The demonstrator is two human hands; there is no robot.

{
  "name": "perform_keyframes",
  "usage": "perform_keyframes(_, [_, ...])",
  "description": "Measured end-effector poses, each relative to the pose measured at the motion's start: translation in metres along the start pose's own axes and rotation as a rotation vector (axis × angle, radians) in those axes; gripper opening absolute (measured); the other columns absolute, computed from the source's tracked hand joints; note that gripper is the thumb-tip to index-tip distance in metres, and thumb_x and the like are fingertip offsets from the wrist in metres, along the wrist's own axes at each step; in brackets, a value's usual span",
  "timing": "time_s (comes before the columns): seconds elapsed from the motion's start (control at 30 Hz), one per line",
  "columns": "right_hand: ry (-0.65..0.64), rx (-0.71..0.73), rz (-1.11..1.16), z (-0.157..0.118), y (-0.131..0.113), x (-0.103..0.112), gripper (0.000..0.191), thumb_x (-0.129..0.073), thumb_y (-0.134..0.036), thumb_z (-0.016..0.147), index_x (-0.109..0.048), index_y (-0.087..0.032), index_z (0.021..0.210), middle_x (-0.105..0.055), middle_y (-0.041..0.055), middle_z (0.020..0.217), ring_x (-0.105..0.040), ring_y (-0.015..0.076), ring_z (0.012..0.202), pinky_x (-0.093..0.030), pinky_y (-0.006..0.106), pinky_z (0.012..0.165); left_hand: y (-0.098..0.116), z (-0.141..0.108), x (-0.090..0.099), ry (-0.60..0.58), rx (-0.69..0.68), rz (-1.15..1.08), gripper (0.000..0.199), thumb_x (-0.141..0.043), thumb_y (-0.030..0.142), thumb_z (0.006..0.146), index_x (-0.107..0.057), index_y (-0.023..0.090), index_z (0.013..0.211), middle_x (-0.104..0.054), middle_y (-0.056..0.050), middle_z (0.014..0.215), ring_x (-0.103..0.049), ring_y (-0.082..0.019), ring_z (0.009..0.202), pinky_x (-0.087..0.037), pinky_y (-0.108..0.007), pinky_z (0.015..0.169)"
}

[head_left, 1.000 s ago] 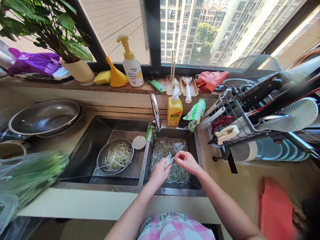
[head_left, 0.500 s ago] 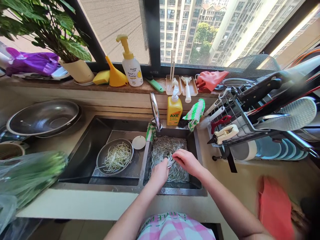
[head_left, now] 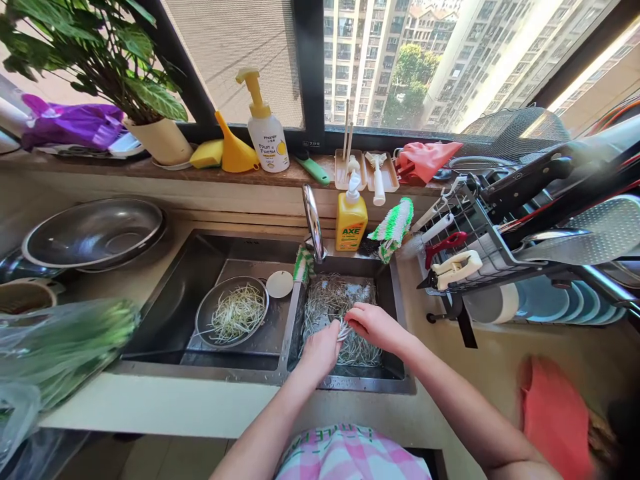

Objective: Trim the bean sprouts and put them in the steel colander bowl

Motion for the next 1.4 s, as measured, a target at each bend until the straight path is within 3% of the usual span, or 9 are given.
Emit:
perform_keyframes(0.2, [0.061, -0.039, -0.005, -0.002, 0.003, 0.0, 0.014, -0.048, -0.007, 0.074, -0.056, -0.018, 0.076, -0.053, 0.0008, 0.071, -0.049, 0.0121, 0.066, -0.036, 0.021, 0.059, 0.002, 0.003, -0.002, -0.025, -0.001, -0.017, 0.02, -0.034, 0.026, 0.083, -0.046, 0.02, 0.098, -0.064, -0.01, 0.089, -0.061, -0.021, 0.083, -0.038, -0.027, 0.065])
perform_keyframes(0.4, [0.324, -0.181, 0.244, -0.007, 0.025, 0.018, 0.016, -0.045, -0.008, 0.076, -0.058, -0.018, 0.078, -0.057, 0.0005, 0.071, -0.051, 0.0112, 0.066, -0.039, 0.021, 0.061, 0.003, 0.001, 0.001, -0.05, 0.012, -0.046, 0.021, -0.034, 0.028, 0.083, -0.046, 0.02, 0.099, -0.063, -0.008, 0.086, -0.061, -0.022, 0.081, -0.037, -0.026, 0.064])
perform_keyframes(0.53, [0.174, -0.066, 0.198, -0.002, 0.019, 0.02, 0.019, -0.044, -0.015, 0.083, -0.06, -0.02, 0.092, -0.059, 0.0035, 0.081, -0.054, 0.0132, 0.076, -0.042, 0.024, 0.067, 0.006, -0.001, 0.003, -0.062, -0.018, -0.021, 0.018, -0.035, 0.026, 0.082, -0.046, 0.021, 0.096, -0.062, -0.008, 0.091, -0.06, -0.021, 0.083, -0.037, -0.026, 0.064])
perform_keyframes(0.67, [0.009, 0.013, 0.009, 0.0, 0.012, 0.012, 0.016, -0.045, -0.017, 0.083, -0.061, -0.02, 0.085, -0.056, 0.0032, 0.075, -0.053, 0.0135, 0.071, -0.04, 0.022, 0.063, 0.01, -0.002, 0.005, -0.057, -0.046, 0.001, 0.017, -0.034, 0.024, 0.083, -0.046, 0.022, 0.095, -0.062, -0.007, 0.092, -0.059, -0.019, 0.083, -0.037, -0.025, 0.065])
perform_keyframes(0.87, [0.025, 0.017, 0.079, 0.001, 0.01, 0.0, 0.012, -0.048, -0.009, 0.075, -0.055, -0.018, 0.072, -0.051, -0.0003, 0.069, -0.047, 0.0104, 0.063, -0.035, 0.019, 0.058, 0.011, -0.002, 0.002, -0.034, -0.081, -0.035, 0.015, -0.036, 0.023, 0.082, -0.046, 0.021, 0.093, -0.061, -0.007, 0.088, -0.059, -0.02, 0.08, -0.035, -0.025, 0.063])
perform_keyframes(1.03, [0.344, -0.285, 0.392, -0.005, 0.057, 0.008, 0.011, -0.043, -0.019, 0.08, -0.054, -0.017, 0.077, -0.053, -0.0002, 0.067, -0.047, 0.0104, 0.059, -0.037, 0.02, 0.054, 0.004, 0.001, 0.002, 0.022, -0.107, -0.204, 0.013, -0.037, 0.028, 0.083, -0.046, 0.021, 0.088, -0.06, -0.005, 0.079, -0.056, -0.016, 0.071, -0.033, -0.022, 0.061])
perform_keyframes(1.23, [0.209, -0.62, 0.247, -0.023, 0.112, -0.013, 0.016, -0.051, -0.022, 0.078, -0.061, -0.018, 0.09, -0.062, 0.0064, 0.083, -0.056, 0.0156, 0.071, -0.041, 0.025, 0.062, 0.003, 0.001, 0.01, 0.015, -0.218, -0.463, 0.015, -0.041, 0.031, 0.08, -0.048, 0.018, 0.079, -0.055, 0.0, 0.072, -0.047, -0.013, 0.066, -0.033, -0.021, 0.06])
perform_keyframes(1.3, [0.19, -0.566, 0.186, -0.019, 0.102, -0.008, 0.015, -0.052, -0.021, 0.078, -0.064, -0.018, 0.087, -0.063, 0.0067, 0.085, -0.057, 0.0162, 0.075, -0.04, 0.025, 0.067, 0.005, 0.0, 0.008, -0.035, -0.26, -0.515, 0.016, -0.042, 0.031, 0.079, -0.049, 0.017, 0.077, -0.054, 0.001, 0.07, -0.046, -0.012, 0.065, -0.033, -0.021, 0.06])
perform_keyframes(1.4, [0.079, -0.285, 0.219, 0.002, 0.057, -0.001, 0.016, -0.053, -0.026, 0.079, -0.066, -0.019, 0.084, -0.062, 0.0038, 0.081, -0.056, 0.0136, 0.074, -0.04, 0.022, 0.066, 0.005, 0.001, 0.003, -0.102, -0.272, -0.529, 0.017, -0.044, 0.031, 0.078, -0.052, 0.016, 0.079, -0.055, 0.002, 0.07, -0.046, -0.012, 0.065, -0.034, -0.021, 0.06])
Point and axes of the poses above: each hand's wrist, its own z-axis towards the middle knuckle, its own x-axis out of the back of the hand, y = z × x, the point moved 9 cm from there along z, towards the middle knuckle
